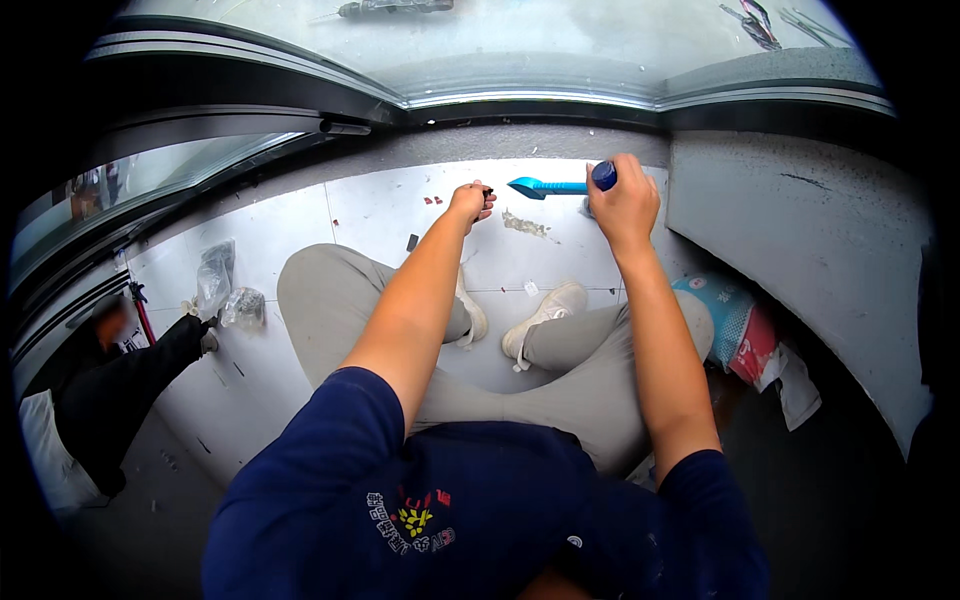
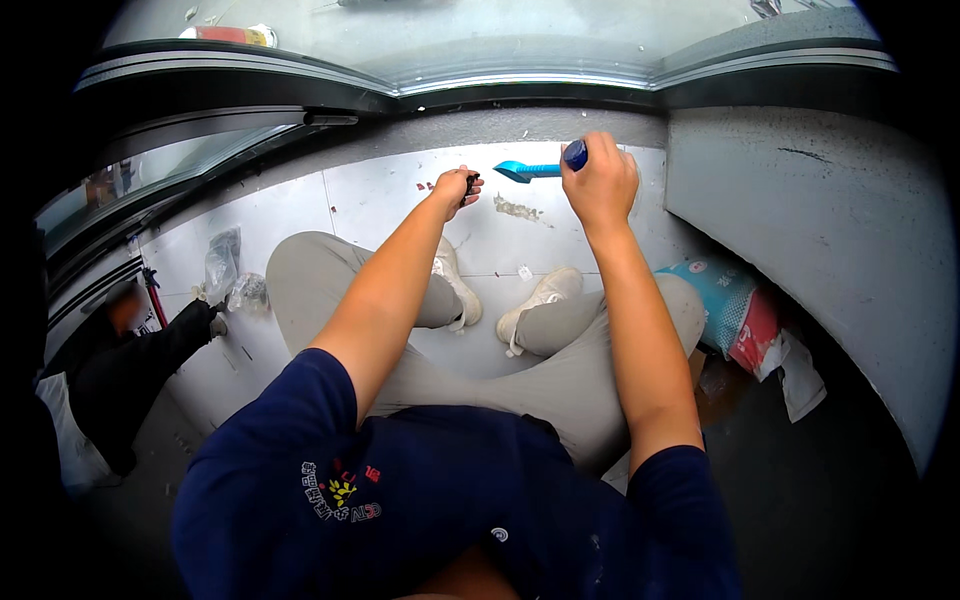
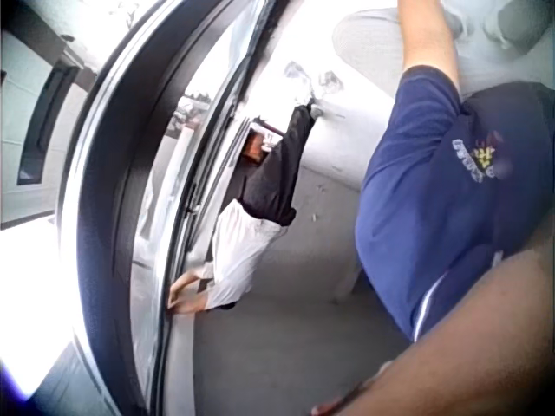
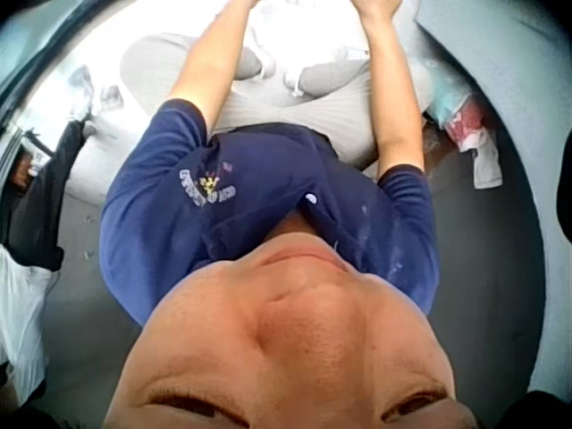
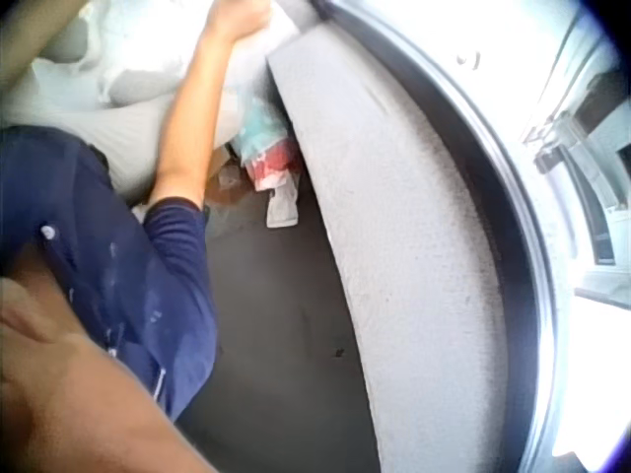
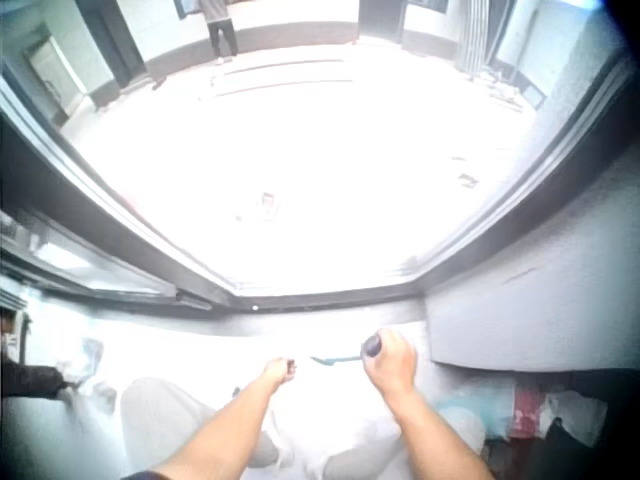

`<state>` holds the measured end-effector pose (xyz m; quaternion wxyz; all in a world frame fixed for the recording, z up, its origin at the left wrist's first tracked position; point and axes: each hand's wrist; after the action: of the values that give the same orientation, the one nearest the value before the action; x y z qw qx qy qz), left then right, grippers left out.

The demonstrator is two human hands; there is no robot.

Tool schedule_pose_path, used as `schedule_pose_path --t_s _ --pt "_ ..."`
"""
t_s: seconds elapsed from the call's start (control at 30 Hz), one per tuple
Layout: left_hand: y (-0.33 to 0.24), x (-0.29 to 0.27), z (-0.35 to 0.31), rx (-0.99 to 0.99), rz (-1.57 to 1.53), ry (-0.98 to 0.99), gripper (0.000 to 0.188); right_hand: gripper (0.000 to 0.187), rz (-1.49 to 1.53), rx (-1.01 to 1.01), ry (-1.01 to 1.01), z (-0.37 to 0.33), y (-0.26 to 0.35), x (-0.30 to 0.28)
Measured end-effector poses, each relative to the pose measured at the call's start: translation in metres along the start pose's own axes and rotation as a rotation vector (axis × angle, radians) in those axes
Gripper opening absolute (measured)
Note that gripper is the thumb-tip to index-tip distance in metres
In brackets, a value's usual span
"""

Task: The person installs a window frame by hand, then uses a rubber mallet to tap the frame into place. The person also uses a utility knife to trim excess material from the frame. The person works with a coworker who is also installing a window frame.

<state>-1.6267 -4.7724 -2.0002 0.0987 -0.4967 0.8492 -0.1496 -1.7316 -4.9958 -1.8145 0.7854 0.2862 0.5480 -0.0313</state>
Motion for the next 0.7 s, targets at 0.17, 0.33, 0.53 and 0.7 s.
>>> schedule_pose_path --t_s 0.17,0.33,0.53,0.7 --pt "0.005 -0.007 0.063 -0.071 0.167 -0.054 0.046 0.021 -0.01 -0.117 0.156 0.045 -0.017 0.05" --pt "-0.003 -0.015 0.06 -0.038 0.353 0.015 0.054 0.023 -0.076 -0.043 0.335 0.074 -0.008 0.06" --pt "-0.011 -0.018 0.041 0.127 0.19 0.0 0.037 0.026 -0.071 0.073 0.355 0.083 -0.012 0.05" --pt "-0.023 -0.014 0.064 0.266 0.123 -0.124 0.032 0.03 -0.074 0.155 0.467 0.097 -0.022 0.047"
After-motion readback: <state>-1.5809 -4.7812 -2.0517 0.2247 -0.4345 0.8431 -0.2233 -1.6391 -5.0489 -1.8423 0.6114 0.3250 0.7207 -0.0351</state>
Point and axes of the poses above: each hand's wrist, its own z-axis towards the middle knuckle, its own x-axis out of the palm, y = z × x, and after that the axes turned 1 degree about -x, right-handed
